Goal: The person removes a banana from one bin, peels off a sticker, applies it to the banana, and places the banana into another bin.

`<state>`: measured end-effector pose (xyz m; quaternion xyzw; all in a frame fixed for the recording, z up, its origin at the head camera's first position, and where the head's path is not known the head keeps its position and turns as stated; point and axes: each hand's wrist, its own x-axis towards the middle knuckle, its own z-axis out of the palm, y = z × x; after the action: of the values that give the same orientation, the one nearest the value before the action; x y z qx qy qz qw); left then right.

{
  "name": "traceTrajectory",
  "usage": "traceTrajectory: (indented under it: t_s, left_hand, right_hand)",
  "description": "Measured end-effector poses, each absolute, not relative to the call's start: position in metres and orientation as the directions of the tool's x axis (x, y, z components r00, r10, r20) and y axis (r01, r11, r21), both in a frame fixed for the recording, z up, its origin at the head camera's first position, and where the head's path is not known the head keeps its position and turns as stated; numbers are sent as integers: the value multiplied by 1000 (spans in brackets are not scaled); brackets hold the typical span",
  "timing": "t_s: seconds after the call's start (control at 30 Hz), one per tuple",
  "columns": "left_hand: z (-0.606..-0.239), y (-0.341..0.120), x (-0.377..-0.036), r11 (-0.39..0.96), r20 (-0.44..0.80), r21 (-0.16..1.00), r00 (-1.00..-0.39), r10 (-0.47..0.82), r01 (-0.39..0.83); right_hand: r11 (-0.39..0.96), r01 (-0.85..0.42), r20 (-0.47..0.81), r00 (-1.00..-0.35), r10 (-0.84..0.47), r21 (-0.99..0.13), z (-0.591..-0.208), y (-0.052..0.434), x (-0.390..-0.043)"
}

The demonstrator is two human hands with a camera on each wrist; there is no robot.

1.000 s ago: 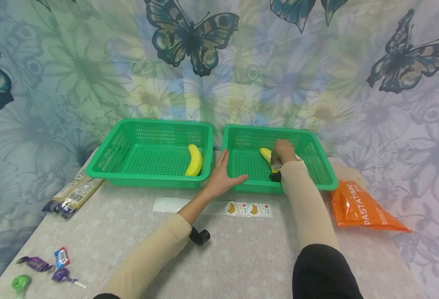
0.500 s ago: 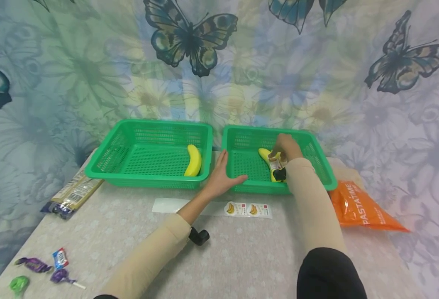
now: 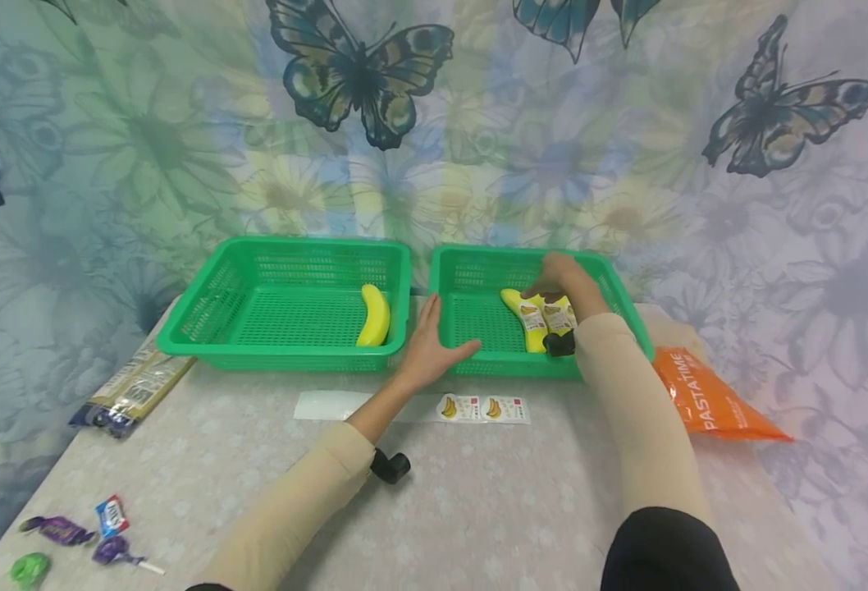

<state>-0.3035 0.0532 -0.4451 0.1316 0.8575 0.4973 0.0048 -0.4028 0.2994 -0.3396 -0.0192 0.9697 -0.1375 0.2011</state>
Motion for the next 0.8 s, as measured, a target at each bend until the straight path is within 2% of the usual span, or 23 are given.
traceTrajectory:
  t_s: [0.27, 0.47, 0.67, 0.8]
  left_hand:
    - [-440, 51, -301, 502, 151, 835, -971, 186, 226]
    - [-443, 51, -293, 577, 204, 784, -973, 109, 229]
    - [-437, 48, -266, 704, 311, 641, -942, 127, 307]
    - [-424, 39, -243, 739, 308, 587, -935, 175, 332]
  right_hand:
    - [956, -32, -325, -937, -130, -292, -325, 292, -386]
    - [937, -38, -304, -941, -150, -346, -326, 285, -376]
    - [921, -55, -282, -944, -174, -385, -327, 278, -362]
    - [911, -77, -277, -939, -202, -404, -326, 273, -353]
